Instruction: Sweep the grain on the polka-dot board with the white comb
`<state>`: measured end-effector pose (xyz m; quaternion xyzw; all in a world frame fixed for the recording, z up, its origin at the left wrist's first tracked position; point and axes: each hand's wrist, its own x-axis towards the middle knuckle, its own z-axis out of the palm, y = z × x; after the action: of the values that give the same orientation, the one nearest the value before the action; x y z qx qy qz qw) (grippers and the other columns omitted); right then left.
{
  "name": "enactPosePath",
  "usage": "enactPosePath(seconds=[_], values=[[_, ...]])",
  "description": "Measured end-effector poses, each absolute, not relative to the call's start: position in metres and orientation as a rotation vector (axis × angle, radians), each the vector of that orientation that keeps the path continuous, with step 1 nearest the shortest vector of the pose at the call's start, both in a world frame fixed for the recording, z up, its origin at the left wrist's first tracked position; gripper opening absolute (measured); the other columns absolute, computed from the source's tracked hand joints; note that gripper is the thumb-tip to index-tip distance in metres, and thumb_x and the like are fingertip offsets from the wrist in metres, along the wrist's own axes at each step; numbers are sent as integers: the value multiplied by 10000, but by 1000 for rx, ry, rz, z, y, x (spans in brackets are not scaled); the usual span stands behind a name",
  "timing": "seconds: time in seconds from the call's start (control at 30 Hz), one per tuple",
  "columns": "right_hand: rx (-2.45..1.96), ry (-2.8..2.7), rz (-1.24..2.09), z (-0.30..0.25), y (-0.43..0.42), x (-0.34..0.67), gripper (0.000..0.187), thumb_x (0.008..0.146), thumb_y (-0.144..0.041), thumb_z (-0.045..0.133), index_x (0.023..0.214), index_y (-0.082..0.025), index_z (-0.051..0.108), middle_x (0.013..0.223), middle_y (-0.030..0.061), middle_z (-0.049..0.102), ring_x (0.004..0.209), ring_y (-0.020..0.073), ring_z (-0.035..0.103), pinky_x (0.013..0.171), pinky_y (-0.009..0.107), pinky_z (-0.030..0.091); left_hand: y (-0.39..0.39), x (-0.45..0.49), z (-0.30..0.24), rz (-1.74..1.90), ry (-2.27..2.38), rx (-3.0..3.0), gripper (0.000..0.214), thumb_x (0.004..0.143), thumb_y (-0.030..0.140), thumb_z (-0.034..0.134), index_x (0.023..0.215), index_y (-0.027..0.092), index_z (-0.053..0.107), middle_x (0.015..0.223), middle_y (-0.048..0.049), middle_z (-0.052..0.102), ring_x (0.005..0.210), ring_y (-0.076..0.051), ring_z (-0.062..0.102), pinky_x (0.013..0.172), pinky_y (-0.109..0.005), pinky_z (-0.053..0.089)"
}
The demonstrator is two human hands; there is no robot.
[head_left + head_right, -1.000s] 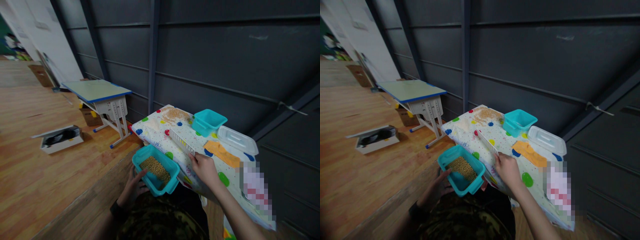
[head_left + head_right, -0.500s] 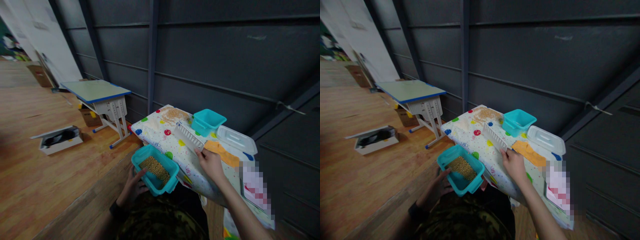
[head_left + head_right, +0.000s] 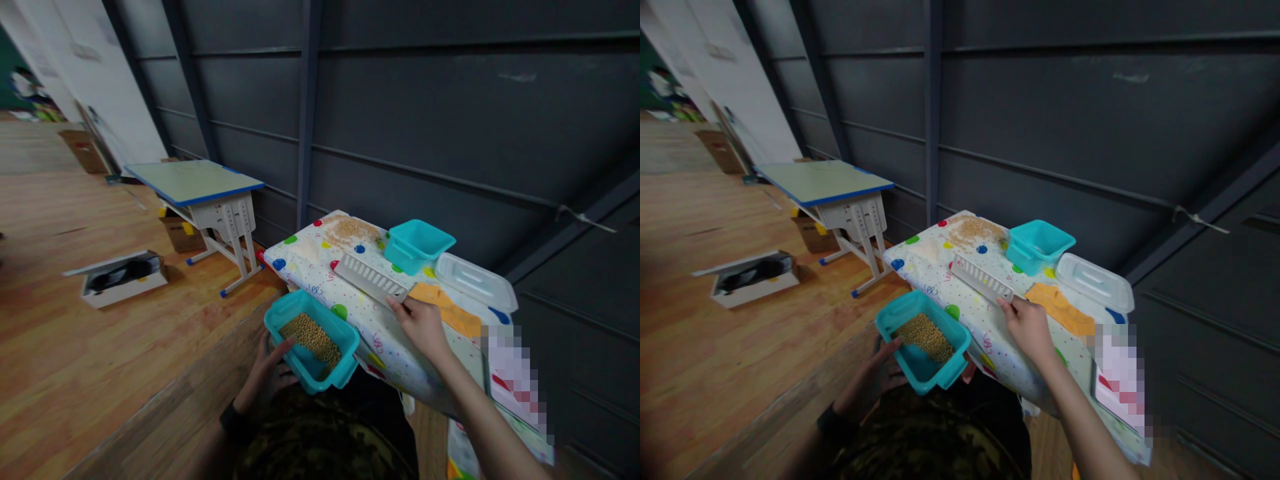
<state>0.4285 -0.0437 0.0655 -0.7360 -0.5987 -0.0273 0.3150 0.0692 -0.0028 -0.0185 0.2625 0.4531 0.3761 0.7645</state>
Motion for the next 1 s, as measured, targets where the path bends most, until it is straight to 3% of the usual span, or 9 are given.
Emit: enactPosePath(seconds=[0.13,0.3,0.47,1.0], values=[[-1977,-1487,-160,71,-39,441,709,1077,-796,474,563,-308,489,531,106,638,526,243,613,610,353,376,-2,70,-21,826,974,554,1103,890,491,1038,1766,392,375,1510,-172,826,1089,-386,926,939,-556,770],[-2070,-1516,-57,67,-32,444,524,1031,-582,572,595,-308,476,611,122,699,582,263,669,649,360,393,-1,69,-26,806,998,562,1127,865,548,1048,1764,399,384,1538,-170,812,1101,-394,925,960,-563,764],[-2094,-1518,-44,62,-32,439,518,1031,-489,620,581,-311,436,604,107,693,586,255,664,667,354,401,-2,69,-26,807,966,567,1181,858,546,1061,1792,409,352,1528,-162,819,1116,-383,924,974,-564,766],[-2123,-1526,-28,58,-30,441,456,1056,-456,584,638,-278,628,729,158,814,663,294,744,688,362,447,-5,69,-20,828,940,527,1181,853,503,1072,1803,417,376,1535,-178,821,1146,-401,920,963,-562,770]])
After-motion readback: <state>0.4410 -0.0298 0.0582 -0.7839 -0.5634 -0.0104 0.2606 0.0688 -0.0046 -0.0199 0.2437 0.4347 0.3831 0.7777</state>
